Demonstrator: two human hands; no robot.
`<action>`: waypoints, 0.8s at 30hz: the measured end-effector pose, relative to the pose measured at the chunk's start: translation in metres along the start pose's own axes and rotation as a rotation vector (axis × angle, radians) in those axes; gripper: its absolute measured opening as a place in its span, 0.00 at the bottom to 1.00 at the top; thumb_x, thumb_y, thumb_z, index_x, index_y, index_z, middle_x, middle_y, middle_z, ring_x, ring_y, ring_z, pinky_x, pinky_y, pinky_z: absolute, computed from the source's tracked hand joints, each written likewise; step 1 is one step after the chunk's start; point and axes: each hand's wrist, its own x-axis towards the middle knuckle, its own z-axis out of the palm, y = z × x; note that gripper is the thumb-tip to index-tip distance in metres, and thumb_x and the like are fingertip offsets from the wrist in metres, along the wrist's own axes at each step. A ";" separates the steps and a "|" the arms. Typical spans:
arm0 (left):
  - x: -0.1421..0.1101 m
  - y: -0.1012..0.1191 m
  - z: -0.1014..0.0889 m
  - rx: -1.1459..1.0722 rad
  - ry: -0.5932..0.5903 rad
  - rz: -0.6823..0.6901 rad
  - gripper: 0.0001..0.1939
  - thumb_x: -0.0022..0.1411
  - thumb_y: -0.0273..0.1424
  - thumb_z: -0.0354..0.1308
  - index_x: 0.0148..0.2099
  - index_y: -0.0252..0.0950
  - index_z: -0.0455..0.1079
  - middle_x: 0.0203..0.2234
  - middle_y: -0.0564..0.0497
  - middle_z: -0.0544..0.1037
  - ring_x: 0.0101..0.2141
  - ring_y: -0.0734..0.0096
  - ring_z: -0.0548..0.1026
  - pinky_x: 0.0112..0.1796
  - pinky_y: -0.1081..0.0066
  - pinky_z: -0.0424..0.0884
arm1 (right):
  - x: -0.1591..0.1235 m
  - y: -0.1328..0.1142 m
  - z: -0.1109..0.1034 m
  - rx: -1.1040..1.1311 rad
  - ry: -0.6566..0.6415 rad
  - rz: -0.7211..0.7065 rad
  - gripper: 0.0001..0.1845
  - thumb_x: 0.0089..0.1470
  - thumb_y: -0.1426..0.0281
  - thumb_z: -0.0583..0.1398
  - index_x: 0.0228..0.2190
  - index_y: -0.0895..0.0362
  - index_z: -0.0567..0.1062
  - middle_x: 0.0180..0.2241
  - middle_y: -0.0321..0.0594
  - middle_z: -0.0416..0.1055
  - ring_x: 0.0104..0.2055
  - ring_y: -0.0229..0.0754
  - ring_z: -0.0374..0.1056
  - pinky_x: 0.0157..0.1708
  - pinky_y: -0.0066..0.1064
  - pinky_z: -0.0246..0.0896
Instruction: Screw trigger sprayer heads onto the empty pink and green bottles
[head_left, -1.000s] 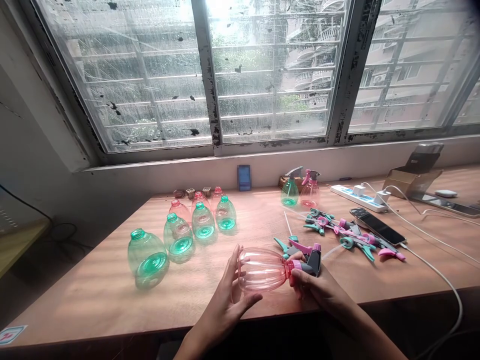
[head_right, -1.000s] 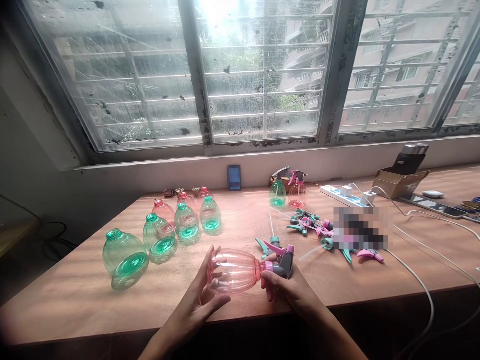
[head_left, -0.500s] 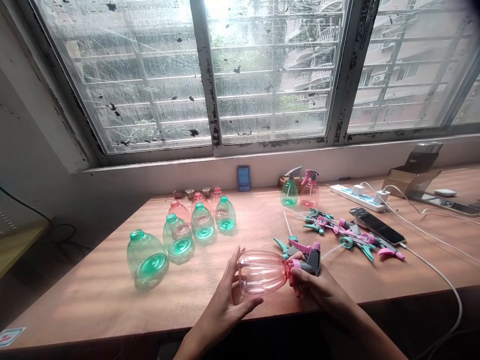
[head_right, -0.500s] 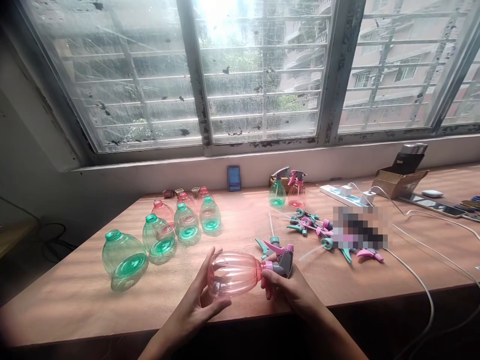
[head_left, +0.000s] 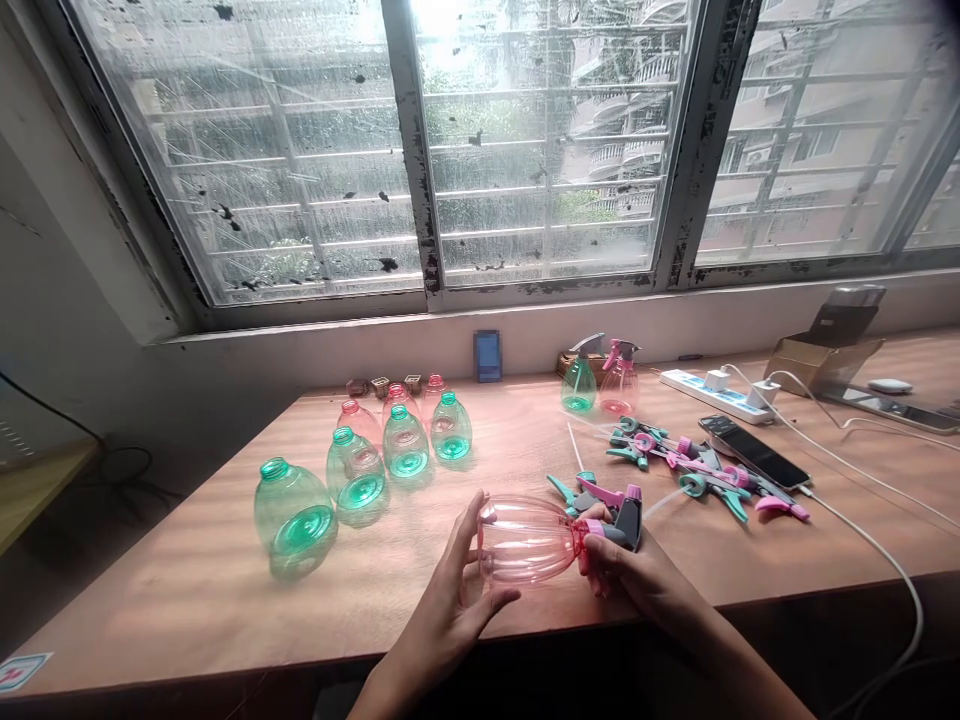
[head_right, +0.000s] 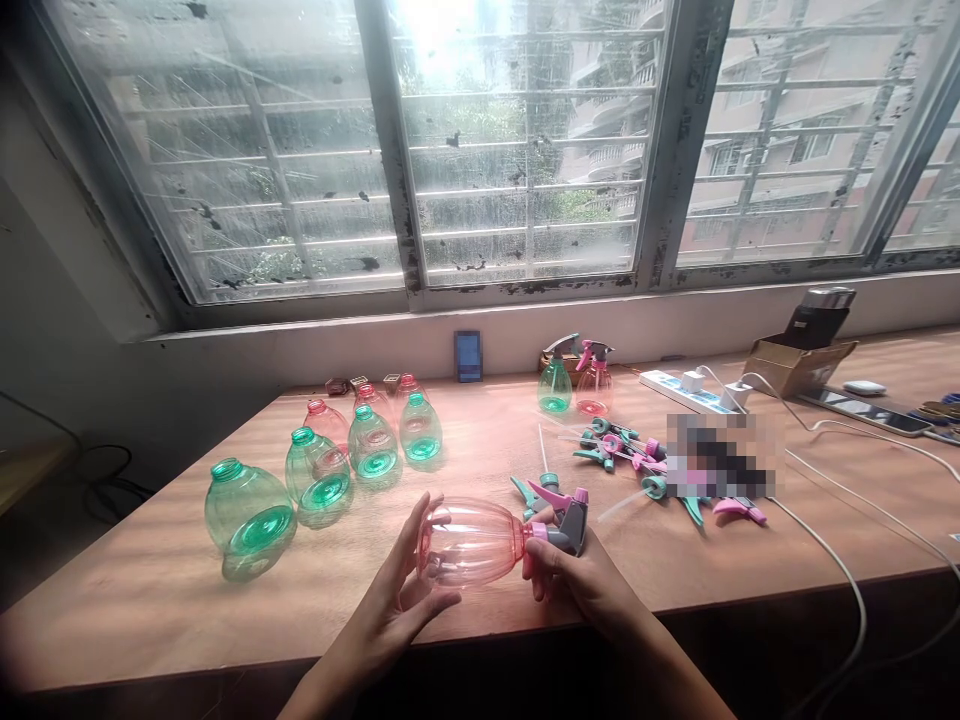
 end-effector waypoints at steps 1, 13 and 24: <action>0.000 -0.001 0.000 0.010 0.013 0.017 0.41 0.67 0.40 0.63 0.73 0.60 0.43 0.73 0.50 0.47 0.67 0.47 0.57 0.62 0.51 0.64 | 0.000 -0.001 0.000 0.001 -0.008 0.002 0.18 0.57 0.58 0.68 0.35 0.55 0.68 0.24 0.35 0.76 0.20 0.36 0.69 0.20 0.26 0.60; 0.000 -0.009 -0.003 -0.101 0.013 -0.069 0.46 0.62 0.39 0.69 0.73 0.56 0.45 0.74 0.50 0.45 0.69 0.46 0.53 0.66 0.49 0.54 | 0.001 -0.004 0.003 -0.030 -0.009 0.014 0.18 0.56 0.58 0.69 0.36 0.55 0.68 0.25 0.36 0.76 0.20 0.36 0.68 0.21 0.28 0.60; 0.000 -0.004 -0.004 -0.074 0.015 -0.122 0.48 0.62 0.43 0.68 0.74 0.54 0.42 0.73 0.45 0.48 0.63 0.44 0.64 0.63 0.49 0.62 | -0.001 -0.003 0.001 -0.050 -0.003 0.036 0.19 0.55 0.59 0.70 0.38 0.55 0.68 0.25 0.35 0.76 0.21 0.37 0.69 0.22 0.29 0.62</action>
